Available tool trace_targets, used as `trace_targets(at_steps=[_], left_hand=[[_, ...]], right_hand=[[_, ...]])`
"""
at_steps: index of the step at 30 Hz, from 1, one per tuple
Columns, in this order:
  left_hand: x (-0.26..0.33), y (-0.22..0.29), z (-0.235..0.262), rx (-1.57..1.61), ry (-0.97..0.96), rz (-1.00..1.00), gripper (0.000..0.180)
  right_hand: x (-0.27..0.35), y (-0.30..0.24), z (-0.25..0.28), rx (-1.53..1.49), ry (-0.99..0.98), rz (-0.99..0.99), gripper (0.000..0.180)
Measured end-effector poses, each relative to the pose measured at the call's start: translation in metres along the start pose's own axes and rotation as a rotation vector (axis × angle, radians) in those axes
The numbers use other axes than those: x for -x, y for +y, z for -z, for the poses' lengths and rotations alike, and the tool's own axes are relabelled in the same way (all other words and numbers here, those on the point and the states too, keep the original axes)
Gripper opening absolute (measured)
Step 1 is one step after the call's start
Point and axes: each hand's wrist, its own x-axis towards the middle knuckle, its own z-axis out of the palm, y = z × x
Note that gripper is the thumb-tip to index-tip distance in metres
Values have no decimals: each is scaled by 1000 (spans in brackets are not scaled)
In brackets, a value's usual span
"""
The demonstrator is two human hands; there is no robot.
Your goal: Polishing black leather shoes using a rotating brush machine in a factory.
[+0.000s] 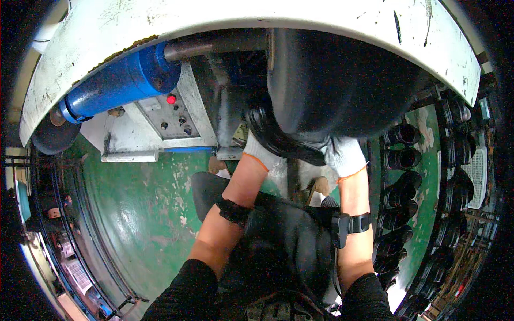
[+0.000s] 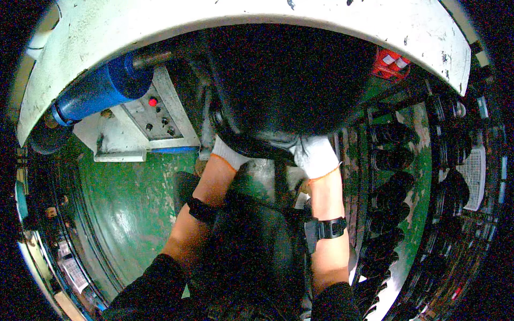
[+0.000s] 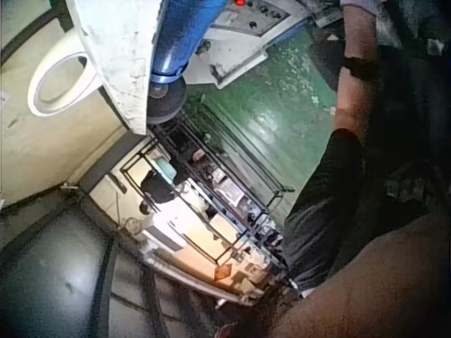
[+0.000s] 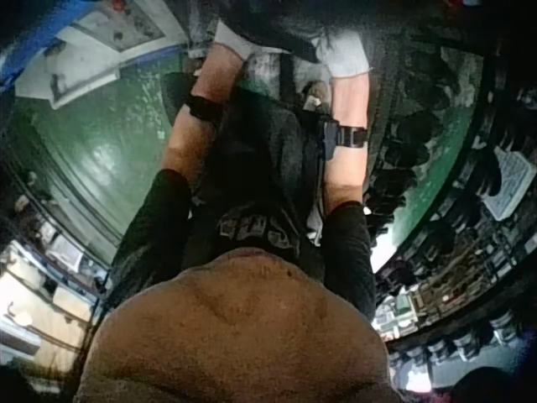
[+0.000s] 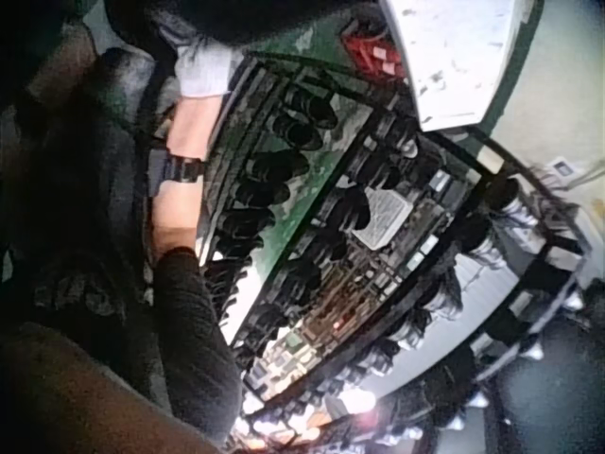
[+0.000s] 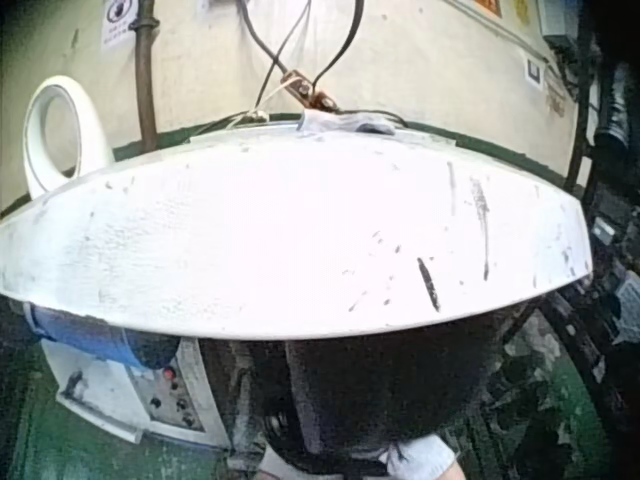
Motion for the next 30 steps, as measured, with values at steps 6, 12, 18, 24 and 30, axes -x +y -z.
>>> trace_targets(at_steps=[6, 12, 18, 24, 30], left_hand=[[-9, 5, 29, 1040, 73, 45, 42], [-14, 5, 41, 288, 389, 59, 35], [-11, 39, 62, 1708, 248, 129, 47], [-17, 54, 51, 1450, 493, 239, 59], [-15, 68, 30, 1589, 250, 302, 48]], right_hand=[[-13, -43, 13, -60, -16, -72, 38], [-42, -76, 14, -15, 215, -63, 39], [-60, -107, 24, 114, -235, -116, 42], [-66, -111, 13, 282, 233, -28, 29], [-57, -91, 29, 394, -14, -122, 34]])
